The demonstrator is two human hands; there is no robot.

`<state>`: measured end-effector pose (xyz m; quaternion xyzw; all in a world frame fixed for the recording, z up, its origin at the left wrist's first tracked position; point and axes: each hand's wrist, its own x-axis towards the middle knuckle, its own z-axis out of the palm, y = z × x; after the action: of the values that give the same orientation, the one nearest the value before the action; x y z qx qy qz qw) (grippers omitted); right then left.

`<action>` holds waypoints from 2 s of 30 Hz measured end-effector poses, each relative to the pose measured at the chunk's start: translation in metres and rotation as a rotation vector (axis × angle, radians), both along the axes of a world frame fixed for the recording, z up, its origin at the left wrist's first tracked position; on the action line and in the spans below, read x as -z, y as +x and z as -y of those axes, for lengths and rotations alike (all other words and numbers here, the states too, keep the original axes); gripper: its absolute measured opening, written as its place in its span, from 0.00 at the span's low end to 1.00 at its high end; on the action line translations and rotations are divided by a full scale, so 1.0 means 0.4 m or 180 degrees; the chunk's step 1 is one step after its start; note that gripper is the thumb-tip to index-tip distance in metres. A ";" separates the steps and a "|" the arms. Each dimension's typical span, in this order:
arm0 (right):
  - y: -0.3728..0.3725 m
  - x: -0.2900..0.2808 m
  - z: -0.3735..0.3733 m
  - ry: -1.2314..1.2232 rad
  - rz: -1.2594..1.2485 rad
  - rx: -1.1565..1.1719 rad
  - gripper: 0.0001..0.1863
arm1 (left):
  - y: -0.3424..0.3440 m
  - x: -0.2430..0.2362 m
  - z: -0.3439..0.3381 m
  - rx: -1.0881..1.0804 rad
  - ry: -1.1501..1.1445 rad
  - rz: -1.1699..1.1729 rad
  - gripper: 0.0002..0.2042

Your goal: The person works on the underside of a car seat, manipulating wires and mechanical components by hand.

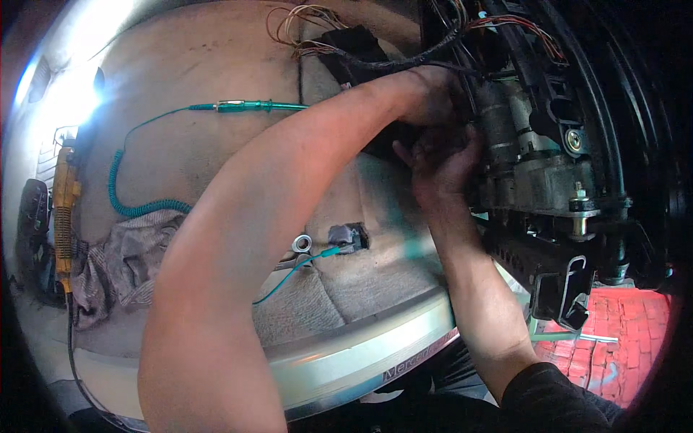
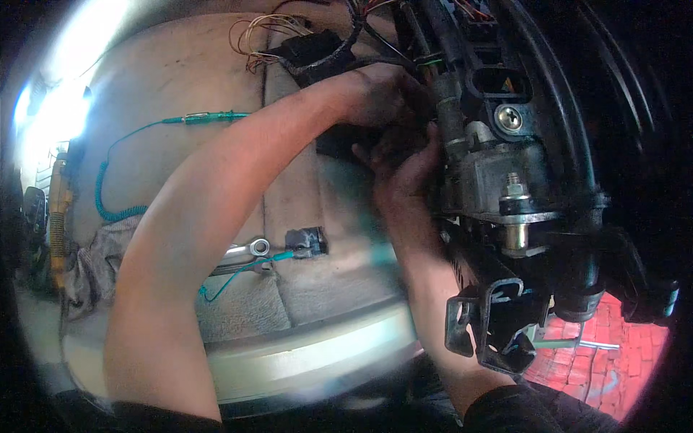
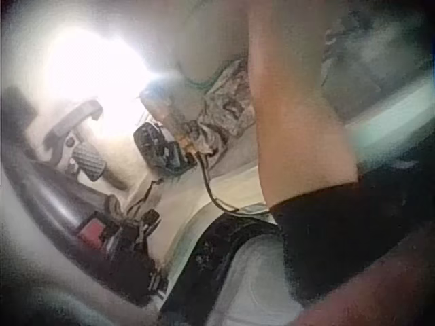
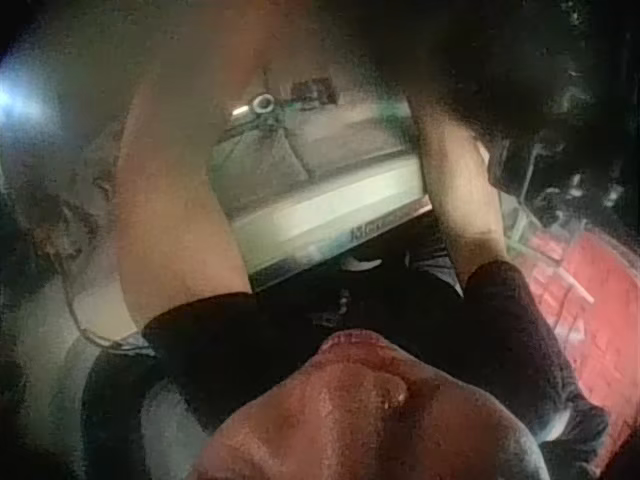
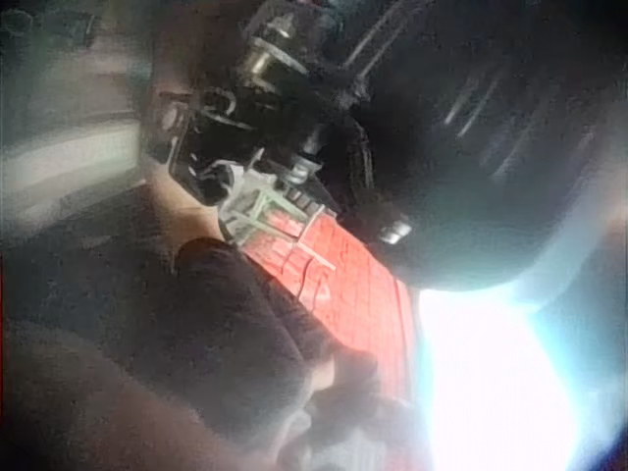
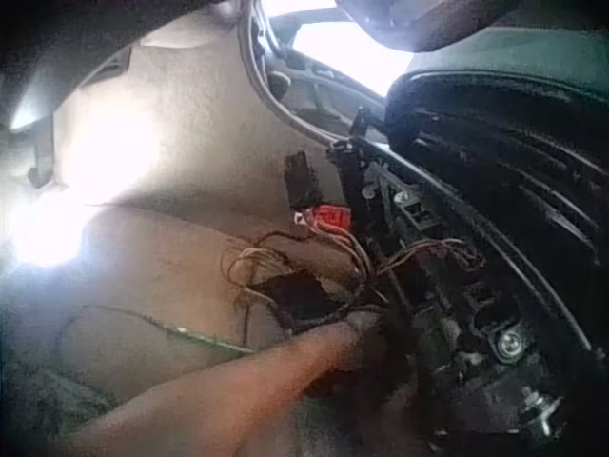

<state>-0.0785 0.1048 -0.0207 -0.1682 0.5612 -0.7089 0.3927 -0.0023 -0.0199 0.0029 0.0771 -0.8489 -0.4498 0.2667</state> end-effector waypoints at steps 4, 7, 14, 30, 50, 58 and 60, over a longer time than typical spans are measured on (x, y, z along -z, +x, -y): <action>0.017 -0.008 0.008 0.0279 0.0263 0.0090 0.27 | 0.005 0.000 0.005 0.0201 0.0372 0.0264 0.16; 0.010 -0.003 0.001 0.0401 0.0003 -0.0049 0.28 | 0.012 0.001 0.011 0.0385 0.0370 0.0280 0.18; 0.049 -0.028 0.011 0.0623 0.0053 0.0373 0.32 | 0.085 -0.062 0.004 0.0364 -0.0206 0.0723 0.19; 0.077 -0.047 0.028 0.0893 -0.0033 0.0489 0.33 | 0.298 -0.009 0.044 -0.1531 -0.2055 0.2907 0.10; 0.053 -0.040 0.004 0.0916 -0.0304 0.0617 0.30 | 0.044 -0.024 -0.013 -0.0374 -0.0755 -0.0030 0.13; 0.060 -0.049 0.001 0.0905 -0.0367 0.0526 0.28 | 0.097 -0.068 -0.028 -0.0449 -0.1061 0.0507 0.12; 0.075 -0.057 0.004 0.0913 -0.0426 0.0525 0.28 | 0.094 -0.064 -0.030 -0.0519 -0.0993 0.0684 0.13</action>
<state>-0.0485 0.1032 0.0021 -0.1107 0.6933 -0.6386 0.3149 0.0353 -0.0078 0.0283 0.1509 -0.9228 -0.2790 0.2188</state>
